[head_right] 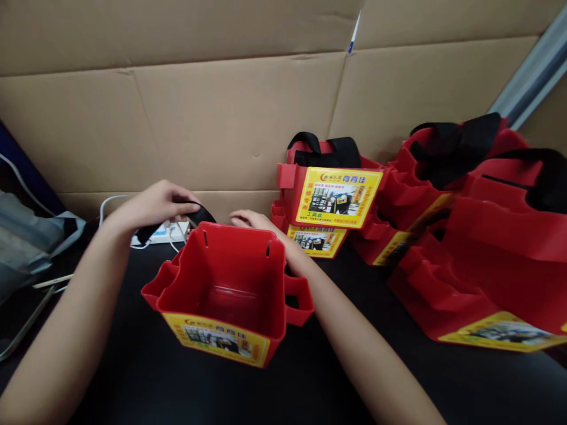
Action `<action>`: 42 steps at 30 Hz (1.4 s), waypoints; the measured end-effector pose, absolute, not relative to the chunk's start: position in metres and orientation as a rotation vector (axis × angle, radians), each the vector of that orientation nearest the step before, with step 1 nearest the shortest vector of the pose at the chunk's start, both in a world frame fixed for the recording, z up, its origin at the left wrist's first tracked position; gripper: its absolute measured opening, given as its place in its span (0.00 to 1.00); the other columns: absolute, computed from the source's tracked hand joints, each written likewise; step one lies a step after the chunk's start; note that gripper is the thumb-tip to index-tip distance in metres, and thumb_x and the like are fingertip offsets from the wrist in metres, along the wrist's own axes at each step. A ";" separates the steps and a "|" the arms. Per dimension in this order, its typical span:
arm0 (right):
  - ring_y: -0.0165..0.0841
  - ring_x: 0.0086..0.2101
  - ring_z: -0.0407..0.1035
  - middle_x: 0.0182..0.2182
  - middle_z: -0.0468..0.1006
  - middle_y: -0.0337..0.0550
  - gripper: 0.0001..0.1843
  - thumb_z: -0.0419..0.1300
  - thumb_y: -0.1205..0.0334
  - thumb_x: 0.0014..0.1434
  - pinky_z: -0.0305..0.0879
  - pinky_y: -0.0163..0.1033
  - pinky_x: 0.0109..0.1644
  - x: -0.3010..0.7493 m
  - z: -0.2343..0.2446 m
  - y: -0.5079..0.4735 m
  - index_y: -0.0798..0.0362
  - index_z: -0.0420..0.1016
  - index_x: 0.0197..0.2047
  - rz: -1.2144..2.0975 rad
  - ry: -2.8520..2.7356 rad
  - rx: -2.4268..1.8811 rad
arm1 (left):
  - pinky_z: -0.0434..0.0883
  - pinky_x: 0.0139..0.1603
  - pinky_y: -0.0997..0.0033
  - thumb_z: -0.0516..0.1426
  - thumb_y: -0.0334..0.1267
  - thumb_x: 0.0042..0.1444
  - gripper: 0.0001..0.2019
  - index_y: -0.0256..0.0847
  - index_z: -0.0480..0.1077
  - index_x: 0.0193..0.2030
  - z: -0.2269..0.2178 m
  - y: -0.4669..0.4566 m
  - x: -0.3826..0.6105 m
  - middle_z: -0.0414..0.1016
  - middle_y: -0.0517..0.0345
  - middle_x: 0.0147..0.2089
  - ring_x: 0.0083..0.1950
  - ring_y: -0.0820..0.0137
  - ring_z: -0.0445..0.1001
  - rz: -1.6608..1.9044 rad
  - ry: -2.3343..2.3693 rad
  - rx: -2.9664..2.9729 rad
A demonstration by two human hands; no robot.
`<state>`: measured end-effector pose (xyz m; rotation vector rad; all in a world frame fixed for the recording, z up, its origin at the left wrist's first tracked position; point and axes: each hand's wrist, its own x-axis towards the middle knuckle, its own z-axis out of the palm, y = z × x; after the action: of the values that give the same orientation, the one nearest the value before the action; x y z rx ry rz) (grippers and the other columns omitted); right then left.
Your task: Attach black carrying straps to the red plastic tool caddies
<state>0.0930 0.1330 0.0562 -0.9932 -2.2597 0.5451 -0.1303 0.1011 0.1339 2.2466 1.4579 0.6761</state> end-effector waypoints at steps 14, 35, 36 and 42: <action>0.36 0.46 0.65 0.47 0.72 0.45 0.19 0.57 0.64 0.52 0.60 0.39 0.49 0.094 0.073 0.132 0.52 0.69 0.49 0.748 -2.298 -0.819 | 0.63 0.23 0.79 0.58 0.36 0.45 0.11 0.35 0.73 0.37 0.124 0.115 -0.127 0.74 0.57 0.30 0.24 0.77 0.68 0.676 1.336 2.193; 0.23 0.23 0.59 0.29 0.71 0.40 0.12 0.51 0.58 0.58 0.56 0.31 0.27 0.124 0.083 0.136 0.57 0.69 0.40 1.020 -2.365 -0.665 | 0.56 0.24 0.79 0.54 0.35 0.47 0.04 0.39 0.68 0.24 0.139 0.086 -0.131 0.67 0.65 0.22 0.24 0.78 0.62 0.090 1.120 2.540; 0.22 0.21 0.57 0.25 0.68 0.38 0.14 0.51 0.57 0.58 0.54 0.30 0.25 0.124 0.082 0.136 0.58 0.68 0.42 1.065 -2.389 -0.681 | 0.56 0.24 0.80 0.55 0.35 0.47 0.04 0.39 0.68 0.25 0.141 0.086 -0.136 0.67 0.66 0.23 0.24 0.77 0.62 0.082 1.132 2.506; 0.21 0.20 0.52 0.19 0.60 0.33 0.16 0.51 0.54 0.59 0.49 0.29 0.23 0.116 0.077 0.135 0.59 0.69 0.40 1.139 -2.452 -0.709 | 0.58 0.25 0.81 0.54 0.34 0.47 0.03 0.39 0.68 0.26 0.142 0.085 -0.138 0.68 0.65 0.24 0.26 0.77 0.63 0.046 1.152 2.482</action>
<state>0.1156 0.1349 0.0767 -0.7094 -2.4521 1.1394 -0.1383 0.0854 0.1417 2.4820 1.1517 0.0460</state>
